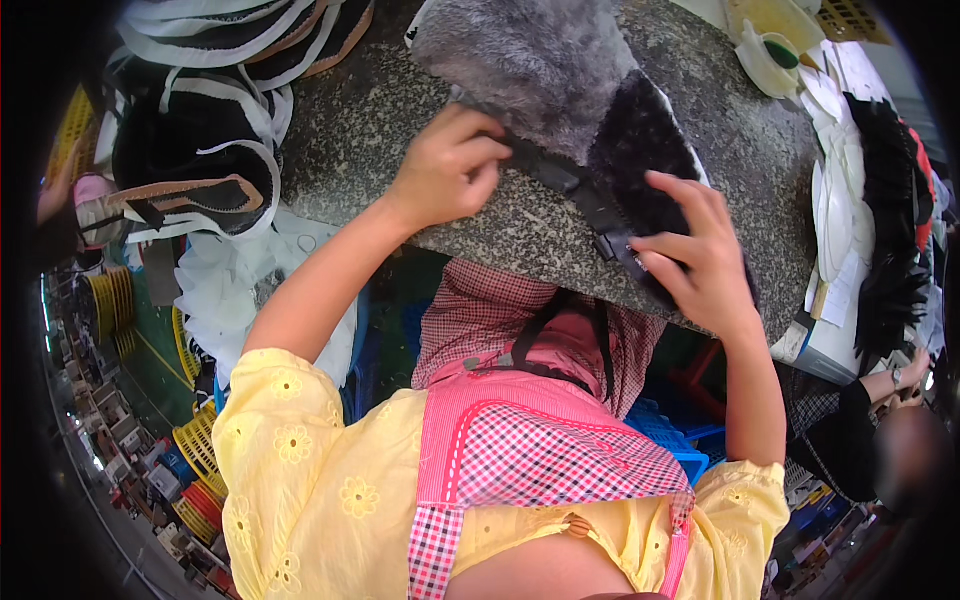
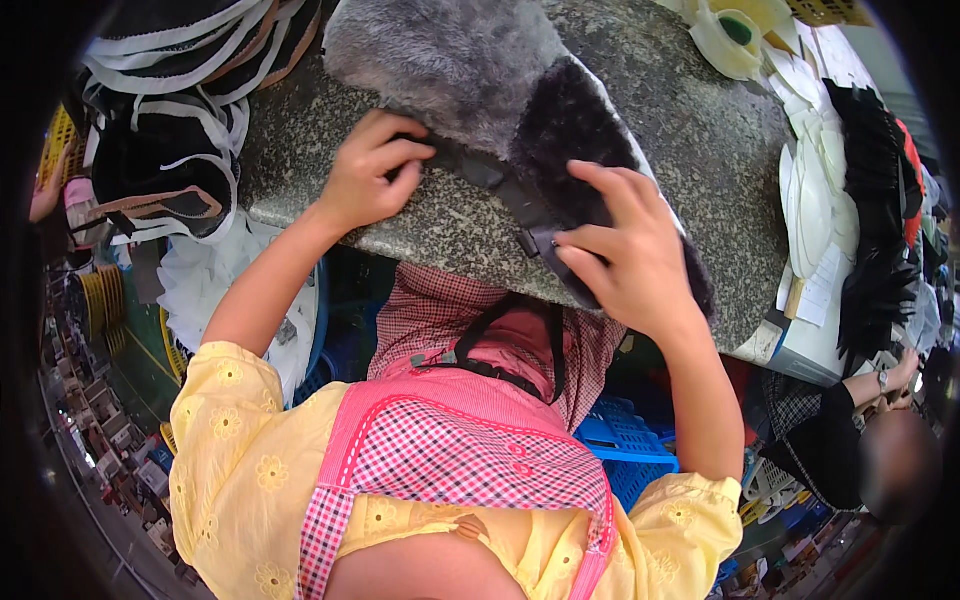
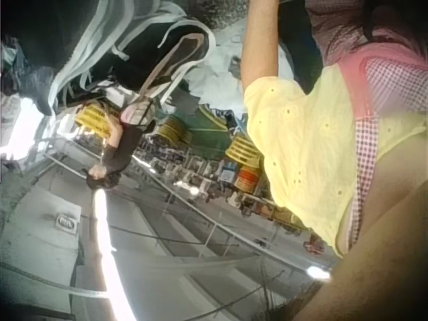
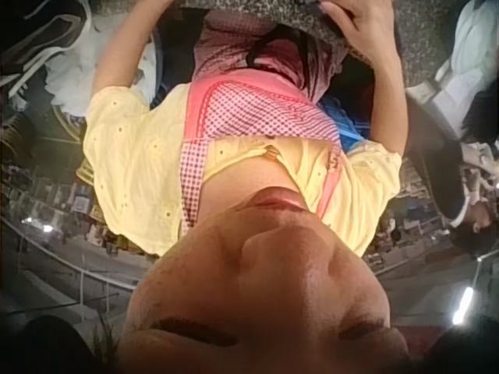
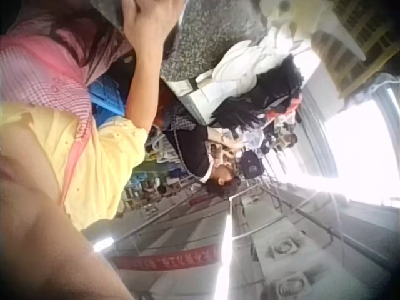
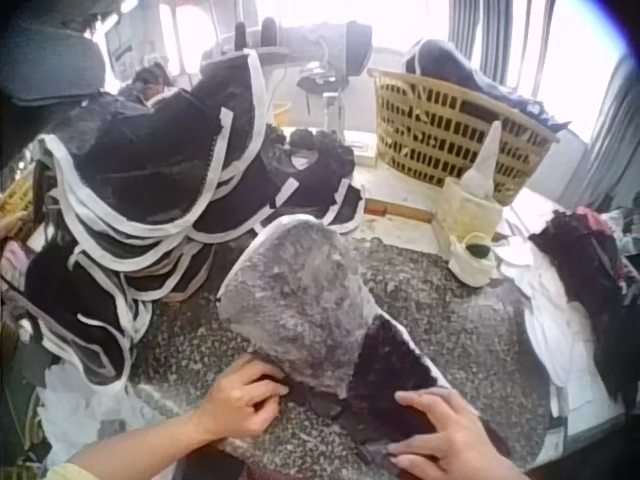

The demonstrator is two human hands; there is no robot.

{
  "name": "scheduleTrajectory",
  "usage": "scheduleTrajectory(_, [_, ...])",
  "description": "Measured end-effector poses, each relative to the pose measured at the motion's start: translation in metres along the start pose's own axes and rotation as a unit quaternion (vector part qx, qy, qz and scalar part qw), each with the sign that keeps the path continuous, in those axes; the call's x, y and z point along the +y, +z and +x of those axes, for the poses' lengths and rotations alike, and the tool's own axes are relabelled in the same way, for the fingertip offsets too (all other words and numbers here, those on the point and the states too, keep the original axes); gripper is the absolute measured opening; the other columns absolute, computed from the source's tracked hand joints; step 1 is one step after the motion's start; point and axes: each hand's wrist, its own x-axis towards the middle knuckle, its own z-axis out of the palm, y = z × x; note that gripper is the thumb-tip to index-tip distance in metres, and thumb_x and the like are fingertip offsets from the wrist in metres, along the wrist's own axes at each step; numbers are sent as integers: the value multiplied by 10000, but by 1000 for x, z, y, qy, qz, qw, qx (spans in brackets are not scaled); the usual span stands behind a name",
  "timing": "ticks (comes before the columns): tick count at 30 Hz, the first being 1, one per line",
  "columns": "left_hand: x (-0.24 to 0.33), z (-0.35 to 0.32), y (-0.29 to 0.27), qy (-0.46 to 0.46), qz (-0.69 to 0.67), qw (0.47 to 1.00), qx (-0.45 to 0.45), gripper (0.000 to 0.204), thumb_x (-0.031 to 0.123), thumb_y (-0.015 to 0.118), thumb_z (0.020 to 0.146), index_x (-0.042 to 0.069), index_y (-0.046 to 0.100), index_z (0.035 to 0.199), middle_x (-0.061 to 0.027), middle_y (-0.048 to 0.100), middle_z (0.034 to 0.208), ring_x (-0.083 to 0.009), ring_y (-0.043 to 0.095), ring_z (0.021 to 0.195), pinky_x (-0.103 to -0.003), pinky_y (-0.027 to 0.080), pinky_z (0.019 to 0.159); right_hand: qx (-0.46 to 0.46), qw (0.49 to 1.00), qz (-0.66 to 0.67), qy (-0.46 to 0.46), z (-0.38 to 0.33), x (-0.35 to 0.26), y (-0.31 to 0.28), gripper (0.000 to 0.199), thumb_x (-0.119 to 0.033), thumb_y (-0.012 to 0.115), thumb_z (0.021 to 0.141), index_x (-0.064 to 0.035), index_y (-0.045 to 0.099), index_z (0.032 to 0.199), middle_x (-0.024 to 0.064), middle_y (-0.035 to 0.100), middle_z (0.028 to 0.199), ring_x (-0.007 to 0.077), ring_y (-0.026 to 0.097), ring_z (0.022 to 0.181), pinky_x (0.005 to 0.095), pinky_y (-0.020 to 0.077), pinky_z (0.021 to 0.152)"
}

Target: The recorder is assembling and preparing upper components of footwear, applying adhesive and aligning layers.

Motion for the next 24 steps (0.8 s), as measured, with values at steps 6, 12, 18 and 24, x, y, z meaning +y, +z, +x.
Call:
scheduleTrajectory(6, [48,13,-3,51,-71,996,22,240,-33,585,592,32,604,822,-96,577,818,-263,554,771,-336,466,672,121,990,-47,56,-79,5,-13,541,-453,673,605,-70,627,985,118,534,1075,319,456,1021,412,350,881])
scheduleTrajectory(12, [88,15,41,127,-136,982,-39,324,-38,606,581,32,576,896,-108,558,884,-284,537,810,-363,459,706,203,969,-130,48,-86,4,20,475,-159,693,568,-96,578,1024,58,561,1025,262,498,968,390,362,809])
scheduleTrajectory(18, [102,10,58,54,-117,992,-9,405,19,674,569,31,522,945,-127,518,911,-322,505,835,-404,424,766,250,955,-153,52,-75,-1,27,390,-165,665,600,-116,577,976,27,571,990,232,503,961,387,321,834])
scheduleTrajectory(24, [99,13,75,72,-56,995,41,286,26,662,542,36,578,816,-65,548,782,-249,532,792,-363,437,697,245,950,-188,45,-48,-15,27,224,-169,613,636,-130,610,856,-16,588,876,190,525,896,382,303,839])
